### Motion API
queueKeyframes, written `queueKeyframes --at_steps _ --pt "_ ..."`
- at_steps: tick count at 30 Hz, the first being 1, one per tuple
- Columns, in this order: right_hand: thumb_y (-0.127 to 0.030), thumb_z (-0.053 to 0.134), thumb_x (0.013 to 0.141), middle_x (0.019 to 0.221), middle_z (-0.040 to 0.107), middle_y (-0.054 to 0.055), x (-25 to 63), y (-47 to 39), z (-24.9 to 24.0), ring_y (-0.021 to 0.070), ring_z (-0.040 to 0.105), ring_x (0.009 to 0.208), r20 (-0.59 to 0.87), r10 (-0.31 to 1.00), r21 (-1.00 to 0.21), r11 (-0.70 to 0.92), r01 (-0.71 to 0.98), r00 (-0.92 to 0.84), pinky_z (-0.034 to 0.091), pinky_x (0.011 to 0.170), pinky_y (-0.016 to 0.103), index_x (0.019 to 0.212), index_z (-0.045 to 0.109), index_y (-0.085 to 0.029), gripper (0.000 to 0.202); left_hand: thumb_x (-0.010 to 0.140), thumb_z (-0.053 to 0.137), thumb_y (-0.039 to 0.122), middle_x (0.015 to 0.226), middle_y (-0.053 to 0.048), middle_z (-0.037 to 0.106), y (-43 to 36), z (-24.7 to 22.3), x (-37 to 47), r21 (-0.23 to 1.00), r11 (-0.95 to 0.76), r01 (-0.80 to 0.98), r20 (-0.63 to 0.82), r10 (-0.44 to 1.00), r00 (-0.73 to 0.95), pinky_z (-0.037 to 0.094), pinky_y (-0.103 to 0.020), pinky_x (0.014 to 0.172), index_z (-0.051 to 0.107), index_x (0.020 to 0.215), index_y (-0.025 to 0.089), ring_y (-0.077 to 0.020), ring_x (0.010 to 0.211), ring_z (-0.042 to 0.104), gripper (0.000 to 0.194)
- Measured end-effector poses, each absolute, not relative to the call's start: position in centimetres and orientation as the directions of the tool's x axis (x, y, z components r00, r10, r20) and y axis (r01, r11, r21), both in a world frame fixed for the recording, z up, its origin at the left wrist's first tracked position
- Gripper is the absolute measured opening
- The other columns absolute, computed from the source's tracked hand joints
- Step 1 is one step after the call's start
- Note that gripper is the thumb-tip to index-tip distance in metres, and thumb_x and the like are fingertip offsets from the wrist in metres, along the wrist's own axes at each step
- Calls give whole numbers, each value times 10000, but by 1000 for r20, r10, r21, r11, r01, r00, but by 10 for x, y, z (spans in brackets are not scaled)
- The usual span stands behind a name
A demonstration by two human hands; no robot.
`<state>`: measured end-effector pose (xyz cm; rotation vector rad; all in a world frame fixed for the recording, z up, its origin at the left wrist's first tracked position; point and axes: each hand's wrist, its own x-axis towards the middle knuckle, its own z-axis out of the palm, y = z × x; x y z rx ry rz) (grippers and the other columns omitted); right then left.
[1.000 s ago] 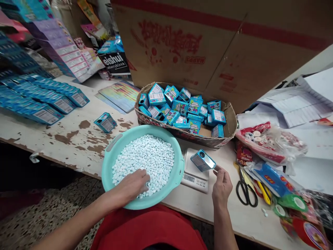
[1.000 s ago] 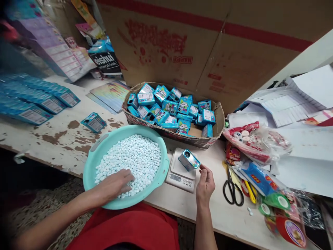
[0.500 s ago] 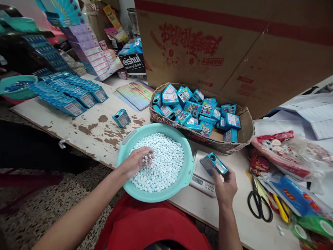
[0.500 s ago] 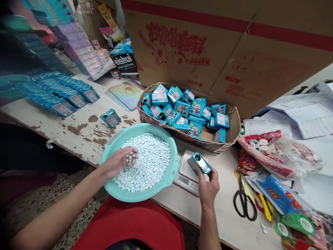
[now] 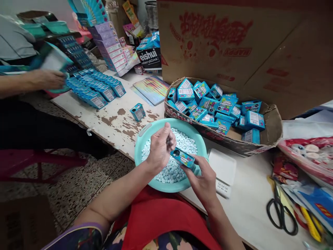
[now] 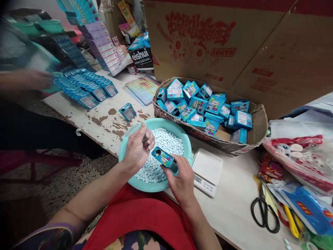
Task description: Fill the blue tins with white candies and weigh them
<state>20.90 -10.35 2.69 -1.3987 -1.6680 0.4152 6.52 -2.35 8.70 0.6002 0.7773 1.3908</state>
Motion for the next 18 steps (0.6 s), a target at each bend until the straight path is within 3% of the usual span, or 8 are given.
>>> queueKeyframes --at_steps 6,14,16,18 --pt "-318 675 837 946 672 45 192 -100 16 197 636 869 382 924 -745 309 591 -2 513 763 329 1098 587 -226 290 821 628 493 535 23 520 -29 68 67 863 73 -501 -126 989 -72 474 -224 565 507 584 163 -115 551 610 424" --pt "-314 697 819 953 676 42 198 -101 19 193 636 868 394 917 -766 289 574 65 518 777 333 1091 599 -227 302 862 567 482 541 43 489 -27 79 63 842 -3 -540 -66 992 -109 497 -246 572 482 628 178 -101 511 564 393" --pt "-310 715 803 958 677 38 209 -108 22 185 638 854 374 918 -800 246 547 133 524 777 326 1083 611 -229 310 891 507 490 562 40 487 -27 76 55 894 -58 -444 -5 990 -139 492 -249 560 481 649 186 -106 520 561 390" --pt "-302 739 777 966 674 35 228 -118 23 178 641 845 354 901 -841 189 507 250 531 773 319 1079 620 -226 333 912 470 476 632 16 545 -32 65 40 979 -83 -185 70 995 -76 496 -261 574 519 699 191 -126 585 588 359"
